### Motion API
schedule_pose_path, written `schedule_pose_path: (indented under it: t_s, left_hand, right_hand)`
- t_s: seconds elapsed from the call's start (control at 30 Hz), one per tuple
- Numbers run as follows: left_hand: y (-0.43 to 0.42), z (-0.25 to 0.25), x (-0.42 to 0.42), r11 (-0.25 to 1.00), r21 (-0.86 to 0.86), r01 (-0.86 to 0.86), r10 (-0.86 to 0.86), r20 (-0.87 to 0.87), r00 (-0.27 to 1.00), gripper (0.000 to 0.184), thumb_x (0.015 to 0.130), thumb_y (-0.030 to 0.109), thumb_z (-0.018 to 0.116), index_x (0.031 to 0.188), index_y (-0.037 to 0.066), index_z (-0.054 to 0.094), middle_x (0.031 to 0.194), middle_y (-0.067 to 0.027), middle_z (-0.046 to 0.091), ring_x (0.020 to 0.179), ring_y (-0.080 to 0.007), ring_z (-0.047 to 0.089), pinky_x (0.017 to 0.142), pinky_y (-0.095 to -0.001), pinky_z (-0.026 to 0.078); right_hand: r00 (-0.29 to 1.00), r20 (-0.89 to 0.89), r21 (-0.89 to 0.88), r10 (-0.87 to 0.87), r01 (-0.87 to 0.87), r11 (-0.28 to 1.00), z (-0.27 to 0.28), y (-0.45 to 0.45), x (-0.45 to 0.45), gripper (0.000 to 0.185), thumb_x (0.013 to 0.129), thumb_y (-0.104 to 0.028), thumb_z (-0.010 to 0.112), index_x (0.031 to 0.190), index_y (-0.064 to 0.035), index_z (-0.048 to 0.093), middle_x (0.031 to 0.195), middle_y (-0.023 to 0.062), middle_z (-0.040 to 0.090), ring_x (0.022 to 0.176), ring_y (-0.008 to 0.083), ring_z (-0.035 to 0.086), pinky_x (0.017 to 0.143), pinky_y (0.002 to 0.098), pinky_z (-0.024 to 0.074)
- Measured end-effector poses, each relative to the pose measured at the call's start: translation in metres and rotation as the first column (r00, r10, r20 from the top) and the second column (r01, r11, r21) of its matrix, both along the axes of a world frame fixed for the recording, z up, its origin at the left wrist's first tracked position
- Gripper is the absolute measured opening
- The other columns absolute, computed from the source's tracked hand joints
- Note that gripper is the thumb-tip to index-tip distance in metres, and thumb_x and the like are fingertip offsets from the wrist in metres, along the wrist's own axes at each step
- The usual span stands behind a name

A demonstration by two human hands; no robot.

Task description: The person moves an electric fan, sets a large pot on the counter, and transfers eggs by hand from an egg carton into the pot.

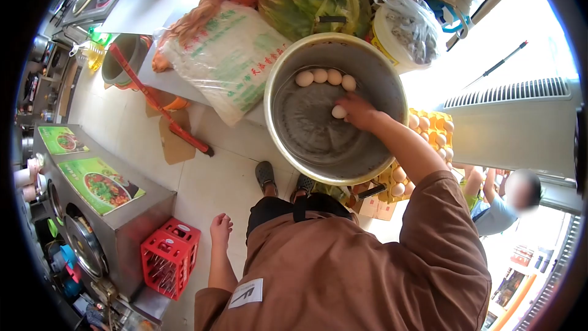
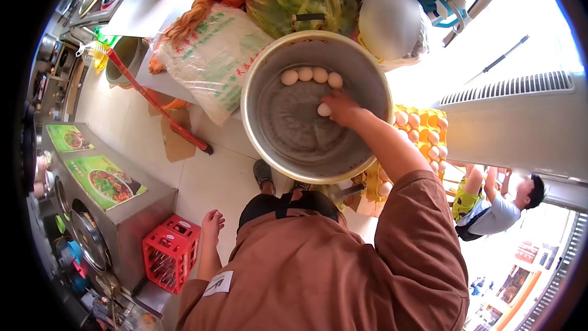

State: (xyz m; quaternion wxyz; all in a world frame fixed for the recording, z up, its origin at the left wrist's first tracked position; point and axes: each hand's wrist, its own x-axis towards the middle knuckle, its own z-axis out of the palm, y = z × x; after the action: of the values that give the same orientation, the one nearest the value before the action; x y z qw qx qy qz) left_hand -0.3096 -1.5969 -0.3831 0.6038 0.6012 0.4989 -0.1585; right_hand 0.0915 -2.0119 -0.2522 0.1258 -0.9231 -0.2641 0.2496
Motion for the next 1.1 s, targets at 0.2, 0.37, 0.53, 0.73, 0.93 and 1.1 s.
schedule_pose_path:
  t_s: [0.2, 0.37, 0.53, 0.73, 0.93, 1.1]
  left_hand:
    - [-0.002, -0.003, -0.023, 0.997, -0.059, 0.055, -0.064, -0.158, 0.985, 0.030, 0.088, 0.020, 0.055, 0.111, 0.002, 0.053, 0.088, -0.0056, 0.060, 0.072, -0.0151, 0.059, 0.057, -0.0260, 0.047]
    - [0.014, -0.019, -0.048, 0.974, -0.117, 0.193, -0.217, -0.252, 0.943, 0.023, 0.088, 0.018, 0.053, 0.106, 0.003, 0.054, 0.082, -0.0042, 0.059, 0.068, -0.0145, 0.058, 0.054, -0.0269, 0.046]
    - [0.006, -0.005, -0.010, 0.959, -0.013, 0.282, -0.276, -0.256, 0.926, 0.021, 0.089, 0.016, 0.052, 0.105, 0.004, 0.055, 0.077, -0.0024, 0.058, 0.064, -0.0126, 0.057, 0.051, -0.0264, 0.045]
    - [-0.018, 0.027, 0.068, 0.930, 0.075, 0.360, -0.352, -0.107, 0.930, 0.025, 0.088, 0.018, 0.054, 0.107, 0.002, 0.055, 0.084, -0.0037, 0.060, 0.067, -0.0126, 0.058, 0.053, -0.0251, 0.045]
    - [-0.061, 0.065, 0.091, 0.885, 0.142, 0.444, -0.451, 0.021, 0.892, 0.032, 0.088, 0.020, 0.057, 0.114, 0.001, 0.054, 0.089, -0.0036, 0.061, 0.073, -0.0122, 0.060, 0.058, -0.0238, 0.046]
    - [-0.075, 0.058, 0.039, 0.897, 0.129, 0.423, -0.425, -0.016, 0.905, 0.030, 0.088, 0.018, 0.056, 0.112, 0.001, 0.055, 0.087, -0.0043, 0.061, 0.071, -0.0128, 0.060, 0.058, -0.0246, 0.046]
  right_hand:
    - [0.998, 0.031, 0.158, -0.052, 0.047, 0.986, 0.104, -0.019, 0.000, 0.046, 0.075, -0.007, 0.064, 0.120, -0.0049, 0.052, 0.110, 0.0140, 0.054, 0.102, 0.0282, 0.054, 0.089, 0.0370, 0.0445]
    - [0.868, -0.060, 0.550, -0.494, 0.441, 0.709, 0.187, -0.121, -0.043, 0.032, 0.083, -0.002, 0.059, 0.115, -0.0035, 0.057, 0.101, 0.0082, 0.061, 0.092, 0.0150, 0.058, 0.081, 0.0279, 0.0480]
    - [0.642, 0.136, 0.369, -0.755, 0.674, 0.640, 0.125, -0.227, -0.106, 0.015, 0.083, -0.006, 0.063, 0.097, -0.0005, 0.061, 0.088, 0.0065, 0.061, 0.081, 0.0140, 0.058, 0.070, 0.0265, 0.0486]
    - [0.680, 0.387, 0.358, -0.623, 0.512, 0.781, 0.109, -0.190, -0.114, 0.029, 0.079, -0.010, 0.065, 0.106, -0.0052, 0.059, 0.101, 0.0109, 0.061, 0.101, 0.0272, 0.055, 0.088, 0.0357, 0.0450]
    - [0.906, 0.383, 0.036, -0.180, 0.180, 0.983, 0.092, -0.181, -0.058, 0.033, 0.083, -0.009, 0.052, 0.116, -0.0107, 0.057, 0.112, 0.0104, 0.061, 0.115, 0.0277, 0.049, 0.097, 0.0387, 0.0393]
    - [0.884, 0.468, 0.098, 0.005, -0.057, 0.994, 0.097, -0.194, -0.052, 0.036, 0.080, -0.008, 0.056, 0.116, -0.0079, 0.055, 0.111, 0.0132, 0.060, 0.107, 0.0296, 0.054, 0.095, 0.0387, 0.0407]
